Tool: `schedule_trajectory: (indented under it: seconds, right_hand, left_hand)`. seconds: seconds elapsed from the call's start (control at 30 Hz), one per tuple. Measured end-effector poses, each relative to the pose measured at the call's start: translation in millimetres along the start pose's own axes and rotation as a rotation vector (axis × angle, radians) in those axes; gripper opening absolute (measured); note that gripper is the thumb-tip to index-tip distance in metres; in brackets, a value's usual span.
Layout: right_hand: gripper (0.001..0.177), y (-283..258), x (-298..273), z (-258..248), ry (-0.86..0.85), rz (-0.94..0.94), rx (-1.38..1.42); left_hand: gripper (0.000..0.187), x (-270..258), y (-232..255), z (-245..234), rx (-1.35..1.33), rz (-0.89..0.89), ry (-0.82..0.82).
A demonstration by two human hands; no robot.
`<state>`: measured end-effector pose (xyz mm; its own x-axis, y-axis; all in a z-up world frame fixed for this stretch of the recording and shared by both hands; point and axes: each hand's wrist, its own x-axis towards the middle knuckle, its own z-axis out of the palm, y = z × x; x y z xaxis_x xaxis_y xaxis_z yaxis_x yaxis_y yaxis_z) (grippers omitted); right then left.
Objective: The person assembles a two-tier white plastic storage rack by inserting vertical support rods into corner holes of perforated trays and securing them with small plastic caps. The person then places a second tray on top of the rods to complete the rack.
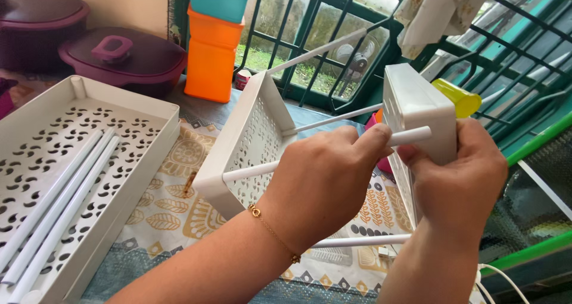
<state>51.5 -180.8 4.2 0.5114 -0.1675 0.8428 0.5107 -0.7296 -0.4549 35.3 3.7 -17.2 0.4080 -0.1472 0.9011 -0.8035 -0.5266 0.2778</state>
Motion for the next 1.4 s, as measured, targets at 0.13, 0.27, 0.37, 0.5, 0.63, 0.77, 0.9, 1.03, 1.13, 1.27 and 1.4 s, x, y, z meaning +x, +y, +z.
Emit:
schedule_trajectory:
  seconds: [0.13,0.27,0.37,0.5,0.63,0.77,0.9,1.03,1.13,1.27,1.4]
  right_hand:
    - [0.032,3,2,1,-0.001,0.025,0.131]
    - [0.032,3,-2,0,-0.003,-0.038,0.101]
    - [0.03,7,-3,0,0.021,-0.073,0.126]
    - [0.032,16,-8,6,0.037,-0.144,0.206]
    - [0.03,27,-8,14,0.039,-0.143,0.262]
    - [0.035,46,-3,23,0.04,-0.152,0.344]
    - [0.039,63,0,29,-0.006,-0.197,0.503]
    - [0.041,70,1,29,-0.031,-0.227,0.61]
    - [0.042,70,1,28,-0.026,-0.23,0.636]
    - [0.039,66,3,33,0.006,-0.18,0.667]
    - [0.04,57,5,35,-0.007,-0.157,0.733]
  left_hand:
    - [0.03,-2,0,5,-0.034,0.008,-0.027]
    - [0.026,1,-7,6,-0.056,-0.034,-0.009]
    - [0.029,3,-9,9,-0.044,-0.023,-0.009]
    - [0.029,5,-17,8,-0.052,-0.058,-0.009]
    - [0.026,8,-22,4,-0.074,-0.076,-0.044]
    - [0.025,6,-22,2,-0.057,-0.081,-0.062]
    - [0.023,5,-24,-2,-0.083,-0.082,-0.079]
    - [0.023,5,-22,-5,-0.07,-0.065,-0.095]
    - [0.024,4,-20,-7,-0.054,-0.046,-0.101]
    - [0.022,0,-14,-9,-0.032,-0.003,-0.052]
    - [0.028,0,-10,-12,0.031,-0.003,-0.036]
